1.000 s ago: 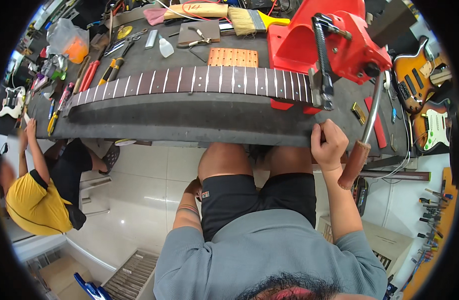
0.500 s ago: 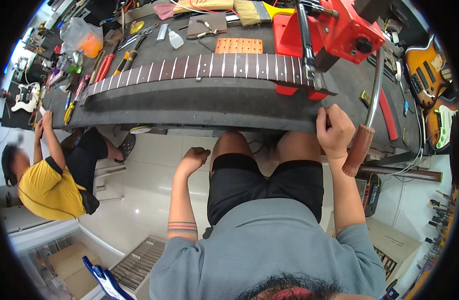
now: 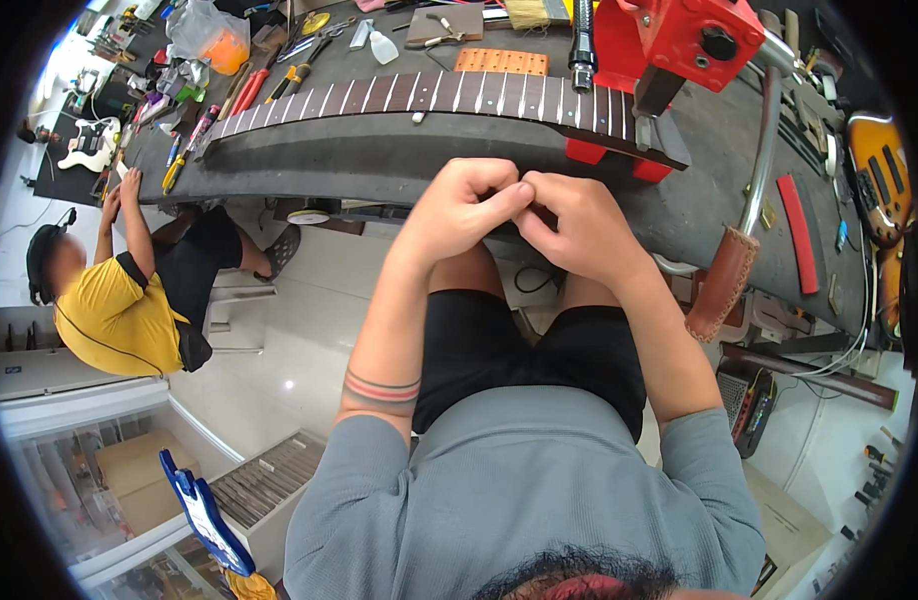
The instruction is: The person applies liquid from a bottle into the slots of a guitar neck and uses a red press tool to insert metal frets into the slots. They move the neck across the workbench to align the slots one at a time under the press.
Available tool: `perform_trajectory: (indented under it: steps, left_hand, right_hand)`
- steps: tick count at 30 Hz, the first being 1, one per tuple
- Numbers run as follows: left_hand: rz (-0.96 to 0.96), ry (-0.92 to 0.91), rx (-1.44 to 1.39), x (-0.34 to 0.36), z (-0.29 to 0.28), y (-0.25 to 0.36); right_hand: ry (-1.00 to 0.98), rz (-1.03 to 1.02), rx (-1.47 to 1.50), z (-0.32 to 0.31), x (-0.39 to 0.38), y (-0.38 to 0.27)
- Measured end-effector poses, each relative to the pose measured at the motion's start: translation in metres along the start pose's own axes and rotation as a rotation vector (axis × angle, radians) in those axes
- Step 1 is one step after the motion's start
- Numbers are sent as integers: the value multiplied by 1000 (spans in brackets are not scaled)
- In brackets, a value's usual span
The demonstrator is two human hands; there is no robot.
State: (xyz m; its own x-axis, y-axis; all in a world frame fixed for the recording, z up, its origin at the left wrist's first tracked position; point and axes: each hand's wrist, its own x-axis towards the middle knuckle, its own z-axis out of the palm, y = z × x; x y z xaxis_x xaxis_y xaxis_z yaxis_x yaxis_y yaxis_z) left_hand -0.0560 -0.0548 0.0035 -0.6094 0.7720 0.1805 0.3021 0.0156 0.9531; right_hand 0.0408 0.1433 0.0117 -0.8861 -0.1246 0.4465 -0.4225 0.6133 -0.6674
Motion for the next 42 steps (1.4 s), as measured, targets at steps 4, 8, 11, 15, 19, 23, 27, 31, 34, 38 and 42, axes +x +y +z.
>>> perform_trajectory:
  steps: [4,8,11,15,19,23,27,31,34,38,42]
  left_hand:
    - [-18,81,-253,8,1,-13]
    - [-65,61,-264,4,-3,-11]
    - [-84,62,-239,6,0,-10]
    - [-8,116,-118,5,7,-12]
    - [64,127,-21,5,9,-14]
    - [134,93,240,15,11,3]
    - [238,46,378,25,11,0]
    - [69,35,-90,27,13,-14]
    - [35,56,-132,26,13,-16]
    - [47,60,-112,25,9,-17]
    - [17,87,-172,25,12,-10]
  right_hand:
    - [-107,220,294,-2,9,15]
    - [-209,393,588,-13,10,19]
    - [-245,424,658,-18,9,22]
    - [-278,435,732,-19,9,27]
    - [-275,396,708,-19,8,28]
    - [-264,423,676,-21,8,29]
    - [-256,413,777,-21,3,36]
    - [-194,440,769,-16,4,29]
    - [-182,436,753,-15,3,29]
    - [-177,367,663,-14,2,29]
    - [-195,370,648,-14,2,31]
